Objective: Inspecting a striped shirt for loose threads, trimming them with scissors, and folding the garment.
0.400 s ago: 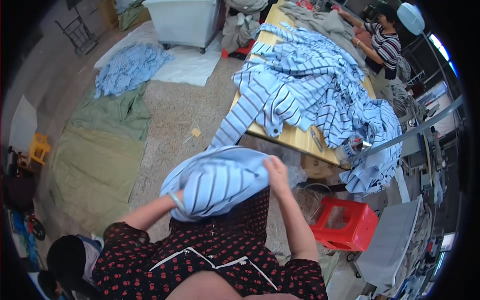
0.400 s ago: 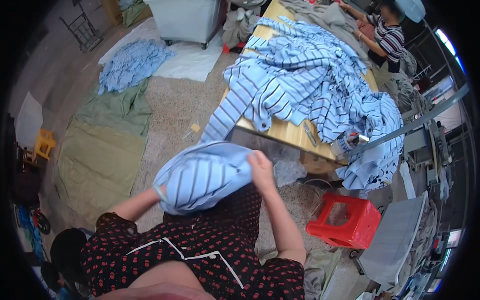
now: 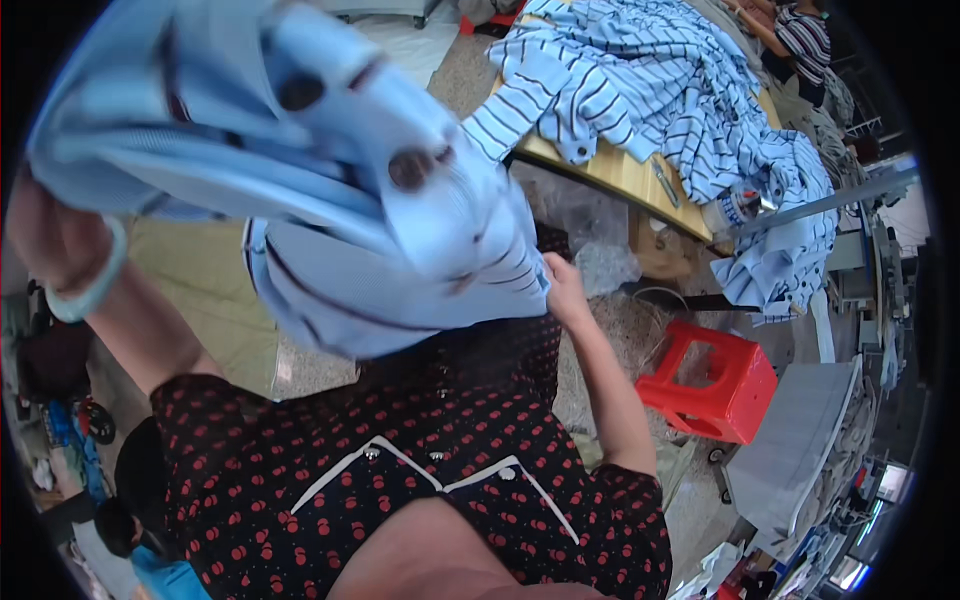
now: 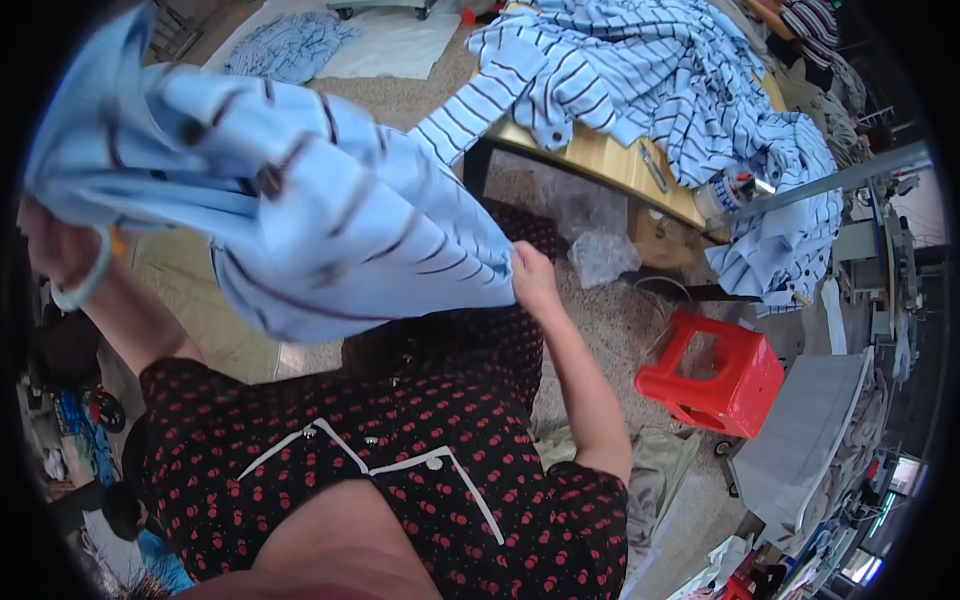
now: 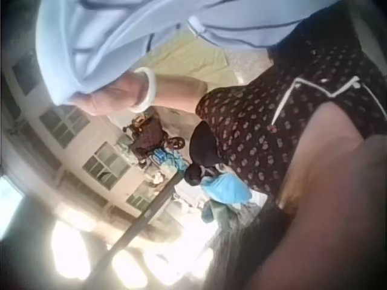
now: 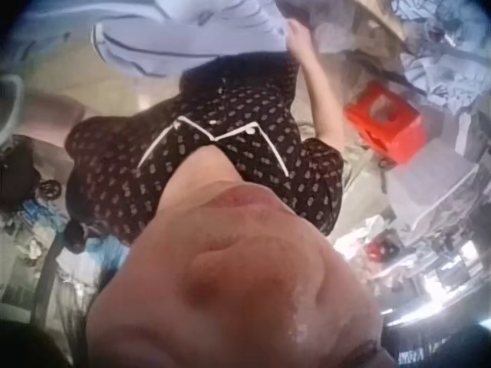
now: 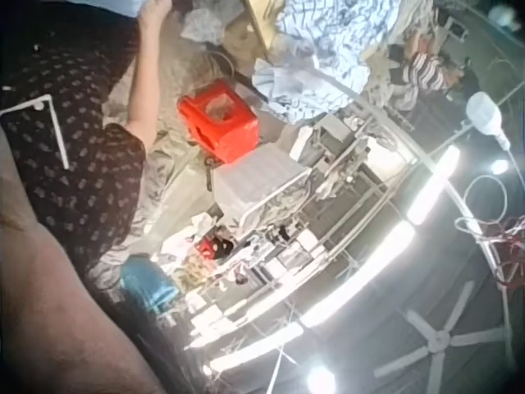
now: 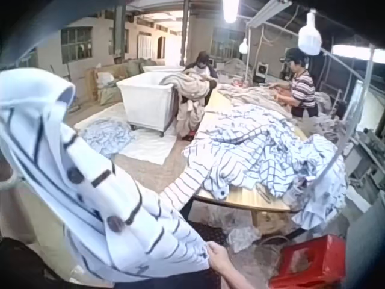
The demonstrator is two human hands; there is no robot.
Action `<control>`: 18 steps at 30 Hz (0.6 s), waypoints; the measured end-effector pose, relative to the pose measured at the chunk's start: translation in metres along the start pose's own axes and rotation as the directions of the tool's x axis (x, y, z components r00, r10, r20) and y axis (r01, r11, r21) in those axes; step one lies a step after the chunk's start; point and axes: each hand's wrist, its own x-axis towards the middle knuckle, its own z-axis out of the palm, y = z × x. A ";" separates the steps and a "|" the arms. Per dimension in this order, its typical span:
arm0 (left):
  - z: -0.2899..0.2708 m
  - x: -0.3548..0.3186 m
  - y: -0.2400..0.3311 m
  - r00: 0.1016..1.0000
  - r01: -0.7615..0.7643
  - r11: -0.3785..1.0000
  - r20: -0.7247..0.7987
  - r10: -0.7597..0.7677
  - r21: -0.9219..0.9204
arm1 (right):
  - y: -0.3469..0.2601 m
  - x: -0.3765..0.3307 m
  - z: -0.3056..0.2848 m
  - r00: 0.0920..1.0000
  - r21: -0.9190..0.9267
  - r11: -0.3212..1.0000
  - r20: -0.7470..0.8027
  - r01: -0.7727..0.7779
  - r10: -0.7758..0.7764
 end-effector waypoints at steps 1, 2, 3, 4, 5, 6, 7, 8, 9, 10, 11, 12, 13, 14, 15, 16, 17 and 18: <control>-0.027 0.063 -0.001 0.964 -0.198 0.971 0.204 0.169 0.132 | 0.016 0.006 0.004 0.998 -0.159 0.987 -0.053 -0.036 0.028; -0.043 0.096 -0.004 0.867 -0.401 0.889 0.403 0.291 0.220 | 0.025 0.014 0.006 0.997 -0.266 0.962 -0.060 -0.064 0.050; -0.076 0.167 -0.004 0.719 -0.602 0.753 0.590 0.366 0.266 | 0.027 0.023 0.010 1.000 -0.369 0.930 -0.013 0.003 -0.008; -0.088 0.168 0.001 0.536 -0.768 0.587 0.759 0.369 0.257 | 0.027 0.033 0.013 0.998 -0.468 0.881 0.032 0.064 -0.056; -0.053 0.134 -0.011 0.552 -0.767 0.575 0.747 0.369 0.283 | 0.012 0.042 0.020 0.995 -0.518 0.850 0.027 0.097 -0.098; -0.023 0.106 -0.021 0.645 -0.491 0.850 0.735 0.208 0.189 | -0.011 0.049 0.025 0.990 -0.560 0.818 0.022 0.128 -0.140; 0.001 0.084 -0.027 0.671 -0.136 0.988 0.740 0.037 0.074 | -0.032 0.059 0.028 0.941 -0.440 0.847 -0.010 0.298 -0.337; 0.018 0.069 -0.033 0.633 0.243 0.969 0.765 -0.120 -0.049 | -0.057 0.068 0.030 0.856 -0.316 0.825 -0.072 0.468 -0.513; 0.023 0.061 -0.035 0.659 0.204 0.978 0.744 -0.112 -0.034 | -0.097 0.068 0.035 0.821 -0.223 0.812 -0.076 0.539 -0.566; 0.024 0.055 -0.040 0.678 0.174 0.984 0.728 -0.104 -0.021 | -0.140 0.065 0.040 0.786 -0.136 0.790 -0.092 0.598 -0.611; 0.026 0.051 -0.045 0.691 0.160 0.987 0.716 -0.098 -0.020 | -0.175 0.061 0.045 0.750 -0.030 0.751 -0.038 0.659 -0.660; 0.026 0.047 -0.050 0.616 0.193 0.981 0.782 -0.091 -0.038 | -0.205 0.054 0.051 0.708 0.078 0.707 0.009 0.703 -0.706; 0.026 0.045 -0.055 0.535 0.230 0.972 0.841 -0.082 -0.051 | -0.231 0.048 0.060 0.673 0.171 0.668 0.038 0.724 -0.739; 0.028 0.046 -0.062 0.541 0.227 0.972 0.837 -0.080 -0.054 | -0.251 0.041 0.070 0.637 0.257 0.628 0.056 0.735 -0.769; 0.030 0.046 -0.068 0.561 0.236 0.969 0.824 -0.079 -0.068 | -0.267 0.040 0.086 0.564 0.220 0.543 -0.038 0.810 -0.825; 0.032 0.046 -0.073 0.582 0.245 0.966 0.809 -0.080 -0.081 | -0.278 0.043 0.096 0.478 0.173 0.455 -0.128 0.873 -0.869; 0.044 0.038 -0.082 0.564 0.299 0.951 0.819 -0.108 -0.080 | -0.278 0.050 0.091 0.493 0.143 0.475 -0.136 0.868 -0.859; 0.039 0.042 -0.077 0.583 0.286 0.955 0.806 -0.105 -0.082 | -0.290 0.049 0.096 0.687 0.374 0.662 0.083 0.650 -0.721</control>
